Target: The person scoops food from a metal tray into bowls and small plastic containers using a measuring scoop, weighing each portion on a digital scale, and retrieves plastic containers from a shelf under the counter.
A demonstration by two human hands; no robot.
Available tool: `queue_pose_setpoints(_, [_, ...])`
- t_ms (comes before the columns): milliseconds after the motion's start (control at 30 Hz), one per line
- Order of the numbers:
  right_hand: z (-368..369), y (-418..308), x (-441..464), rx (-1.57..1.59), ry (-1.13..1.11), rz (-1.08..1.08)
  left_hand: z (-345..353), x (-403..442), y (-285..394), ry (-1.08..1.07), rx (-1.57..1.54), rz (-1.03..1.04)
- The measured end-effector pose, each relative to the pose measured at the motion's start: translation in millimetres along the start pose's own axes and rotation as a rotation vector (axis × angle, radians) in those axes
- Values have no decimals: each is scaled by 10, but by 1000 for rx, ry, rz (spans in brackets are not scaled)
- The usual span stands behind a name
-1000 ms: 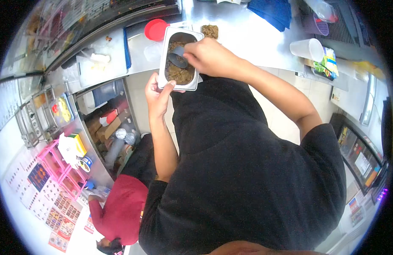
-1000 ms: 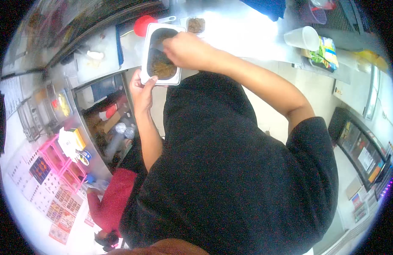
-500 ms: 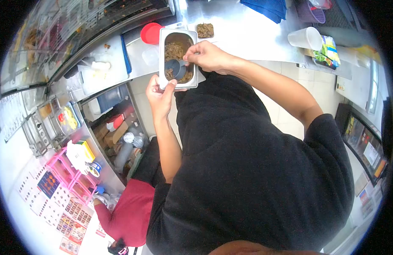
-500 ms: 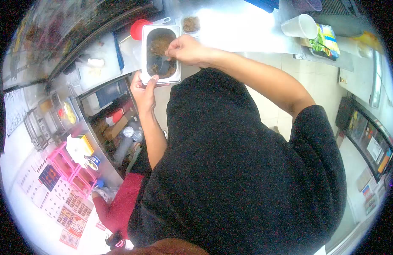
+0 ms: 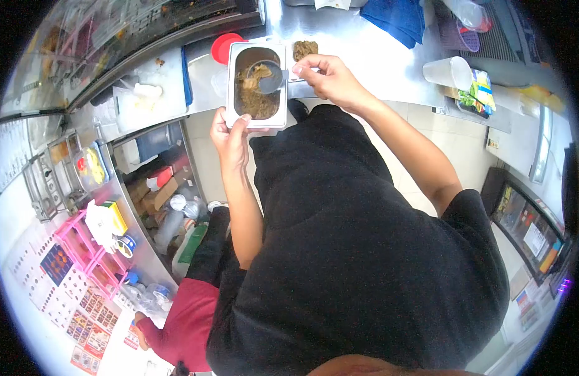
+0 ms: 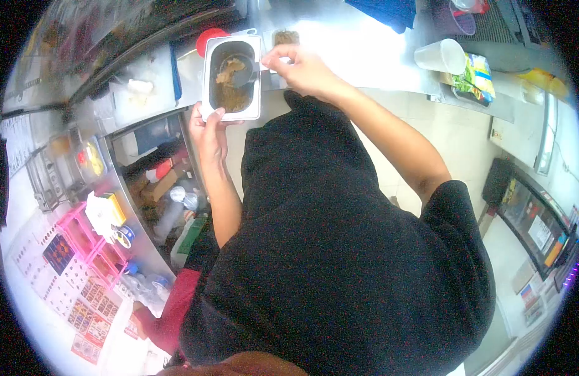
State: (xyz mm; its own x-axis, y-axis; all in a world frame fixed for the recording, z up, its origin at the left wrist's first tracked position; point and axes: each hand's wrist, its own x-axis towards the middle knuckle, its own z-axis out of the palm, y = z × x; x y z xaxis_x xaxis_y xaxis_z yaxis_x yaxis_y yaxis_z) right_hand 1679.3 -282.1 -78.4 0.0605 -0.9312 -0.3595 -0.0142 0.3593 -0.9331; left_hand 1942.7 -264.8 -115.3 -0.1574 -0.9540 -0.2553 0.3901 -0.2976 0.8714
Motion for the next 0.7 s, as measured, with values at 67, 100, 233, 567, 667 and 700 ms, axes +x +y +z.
queue_pose_setpoints(67, [-81,-49,-15,38,37,22,-55,61,-89,-1,-33,-9])
queue_pose_setpoints(100, [-145,-80,-16,62,49,36,-28,83,-92,-1,-52,-14])
queue_pose_setpoints(233, [-427,-98,-11,19,136,-31,83,153,-138,60,-77,-31])
queue_pose_setpoints(567, [-725,412,183,-1164,319,-617,-39,197,-272,54,-70,-23])
queue_pose_setpoints(667, [-678,570,173,-1307,315,-597,-41,180,-285,50,-50,-21])
queue_pose_setpoints(700, [-671,584,162,-1313,322,-581,-29,177,-276,55,-38,-24])
